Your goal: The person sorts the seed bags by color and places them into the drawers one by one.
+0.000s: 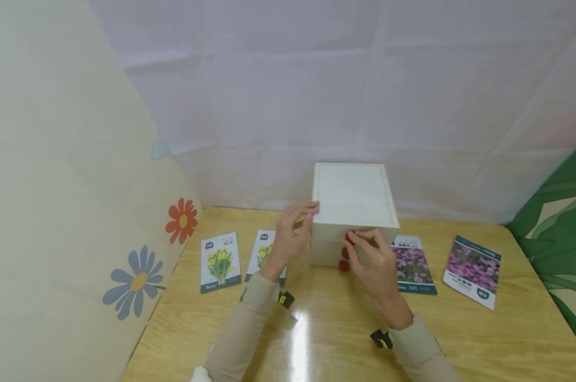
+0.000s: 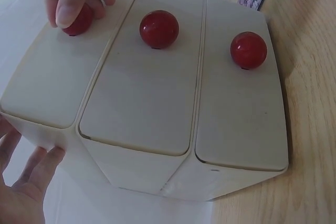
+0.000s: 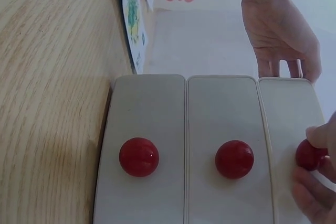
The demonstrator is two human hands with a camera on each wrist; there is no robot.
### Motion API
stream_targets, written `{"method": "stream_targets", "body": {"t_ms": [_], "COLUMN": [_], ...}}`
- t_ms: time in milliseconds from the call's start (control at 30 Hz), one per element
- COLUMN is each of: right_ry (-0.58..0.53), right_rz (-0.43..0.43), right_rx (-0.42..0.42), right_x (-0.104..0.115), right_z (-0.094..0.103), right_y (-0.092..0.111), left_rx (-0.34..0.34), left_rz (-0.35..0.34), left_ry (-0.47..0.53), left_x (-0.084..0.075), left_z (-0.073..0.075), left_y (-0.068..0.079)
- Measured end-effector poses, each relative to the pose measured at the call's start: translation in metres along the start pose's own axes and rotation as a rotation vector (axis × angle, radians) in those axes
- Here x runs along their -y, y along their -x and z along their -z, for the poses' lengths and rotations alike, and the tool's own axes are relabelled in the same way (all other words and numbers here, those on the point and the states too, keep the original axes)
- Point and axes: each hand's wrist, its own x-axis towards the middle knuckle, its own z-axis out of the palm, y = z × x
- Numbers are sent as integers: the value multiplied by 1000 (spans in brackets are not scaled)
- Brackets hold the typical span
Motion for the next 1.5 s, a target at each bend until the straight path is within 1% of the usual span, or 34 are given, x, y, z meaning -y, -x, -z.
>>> {"method": "stream_targets", "body": {"t_ms": [133,267,500,600,833,1000,1100,1233,1400,1500], "right_ry": [24,28,-21,-24,-3,-11,-13,2,99,138], "right_rz": [15,15,-11,-22,-47,-73,-70,-85,-144,-159], "right_rx": [-3,-7,-17,-25,-70,-68,-71,-37,34,57], "right_x": [0,0,4,6,10,9,6,3,1,0], "right_z": [-1,-1,-1,-1,-1,-3,-6,-10,-13,-14], "right_y": [1,3,8,11,21,29,34,40,46,49], "left_rx": [1,9,9,4,9,6,6,2,-11,-9], "left_rz": [7,-5,-14,-11,-12,-10,-12,-3,8,6], "left_ry": [-11,-18,-16,-10,-6,-4,1,0,-10,-2], "left_x": [-1,0,1,1,1,-1,-1,-1,0,1], "left_z": [1,2,3,2,0,-1,-1,-1,-1,-2], "left_y": [0,-1,0,1,1,0,0,-1,-1,-1]}}
